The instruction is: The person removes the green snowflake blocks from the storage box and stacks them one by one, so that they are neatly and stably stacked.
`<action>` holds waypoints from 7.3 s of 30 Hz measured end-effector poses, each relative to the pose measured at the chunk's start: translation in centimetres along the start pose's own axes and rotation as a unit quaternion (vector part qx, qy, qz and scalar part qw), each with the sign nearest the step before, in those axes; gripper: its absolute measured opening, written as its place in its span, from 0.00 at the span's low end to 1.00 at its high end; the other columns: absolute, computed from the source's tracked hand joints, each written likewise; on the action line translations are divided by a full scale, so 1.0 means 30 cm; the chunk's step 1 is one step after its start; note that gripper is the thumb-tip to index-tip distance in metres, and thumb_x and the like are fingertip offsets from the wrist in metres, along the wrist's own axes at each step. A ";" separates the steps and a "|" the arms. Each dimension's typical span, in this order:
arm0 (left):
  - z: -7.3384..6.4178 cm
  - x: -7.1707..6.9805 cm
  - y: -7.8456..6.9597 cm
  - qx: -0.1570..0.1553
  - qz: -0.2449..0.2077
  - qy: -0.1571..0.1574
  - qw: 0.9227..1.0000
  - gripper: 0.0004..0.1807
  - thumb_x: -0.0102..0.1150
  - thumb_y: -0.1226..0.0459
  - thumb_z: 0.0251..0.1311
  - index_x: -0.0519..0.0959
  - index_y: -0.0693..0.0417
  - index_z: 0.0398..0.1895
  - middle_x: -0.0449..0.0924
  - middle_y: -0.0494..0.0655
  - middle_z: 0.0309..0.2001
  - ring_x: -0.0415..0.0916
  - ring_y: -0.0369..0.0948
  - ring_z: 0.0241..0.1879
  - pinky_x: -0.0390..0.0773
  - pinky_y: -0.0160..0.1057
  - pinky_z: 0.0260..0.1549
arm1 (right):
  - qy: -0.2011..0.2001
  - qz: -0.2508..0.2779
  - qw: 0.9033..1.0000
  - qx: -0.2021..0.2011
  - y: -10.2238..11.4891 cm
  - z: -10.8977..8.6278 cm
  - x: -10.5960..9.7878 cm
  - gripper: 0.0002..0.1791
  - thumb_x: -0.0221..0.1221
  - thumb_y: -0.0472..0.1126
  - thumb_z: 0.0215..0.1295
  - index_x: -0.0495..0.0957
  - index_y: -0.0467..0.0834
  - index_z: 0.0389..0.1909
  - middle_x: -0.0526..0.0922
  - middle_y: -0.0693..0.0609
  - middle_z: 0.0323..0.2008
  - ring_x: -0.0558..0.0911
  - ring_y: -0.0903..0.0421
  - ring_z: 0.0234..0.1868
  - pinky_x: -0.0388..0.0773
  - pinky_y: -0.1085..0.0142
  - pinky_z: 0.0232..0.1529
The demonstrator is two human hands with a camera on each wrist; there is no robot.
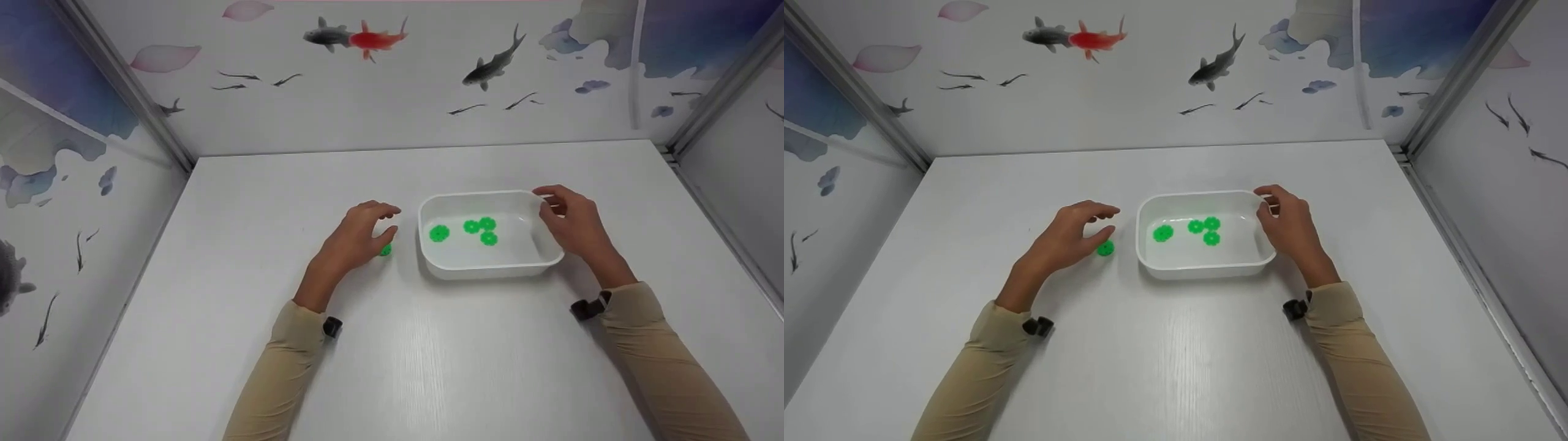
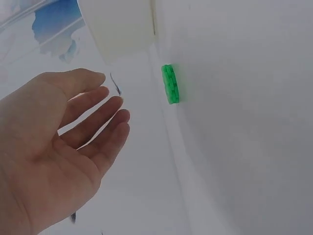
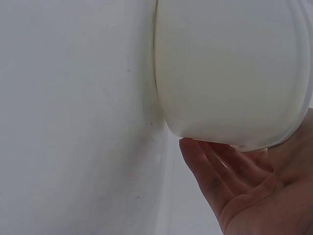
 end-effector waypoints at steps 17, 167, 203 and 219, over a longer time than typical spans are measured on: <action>0.056 0.054 -0.116 0.027 0.000 -0.030 0.999 0.20 0.62 0.59 0.78 0.81 0.48 0.70 0.84 0.46 0.65 0.79 0.43 0.68 0.80 0.41 0.70 | 0.005 0.007 1.000 0.004 -0.001 -0.005 -0.001 0.23 0.53 0.43 0.83 0.76 0.46 0.73 0.81 0.33 0.68 0.83 0.33 0.66 0.79 0.36 0.69; -0.015 -0.009 -0.015 0.091 -0.035 -0.040 0.994 0.20 0.72 0.65 0.70 0.86 0.56 0.63 0.81 0.51 0.56 0.84 0.44 0.57 0.87 0.46 0.61 | 0.005 0.000 1.000 0.009 -0.014 -0.006 -0.001 0.23 0.52 0.44 0.83 0.75 0.45 0.73 0.81 0.34 0.67 0.83 0.33 0.66 0.79 0.37 0.70; -0.052 0.024 0.078 0.014 0.002 0.105 0.994 0.21 0.68 0.65 0.73 0.84 0.54 0.67 0.87 0.49 0.65 0.79 0.48 0.68 0.77 0.49 0.73 | -0.002 0.004 1.000 -0.013 0.000 -0.005 -0.002 0.22 0.53 0.43 0.83 0.77 0.44 0.73 0.83 0.33 0.65 0.84 0.33 0.64 0.80 0.37 0.68; -0.047 0.040 0.098 -0.023 0.017 0.116 0.993 0.21 0.68 0.63 0.74 0.84 0.53 0.68 0.86 0.48 0.66 0.78 0.48 0.69 0.77 0.49 0.73 | -0.001 0.000 1.000 -0.009 0.000 -0.004 -0.003 0.22 0.53 0.44 0.84 0.76 0.46 0.73 0.83 0.34 0.66 0.84 0.34 0.65 0.80 0.37 0.68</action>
Point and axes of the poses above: each hand's wrist, its own z-axis towards the middle knuckle, its own x-axis out of the palm, y = z × x, the point moved 7 cm from there along z, towards the middle knuckle
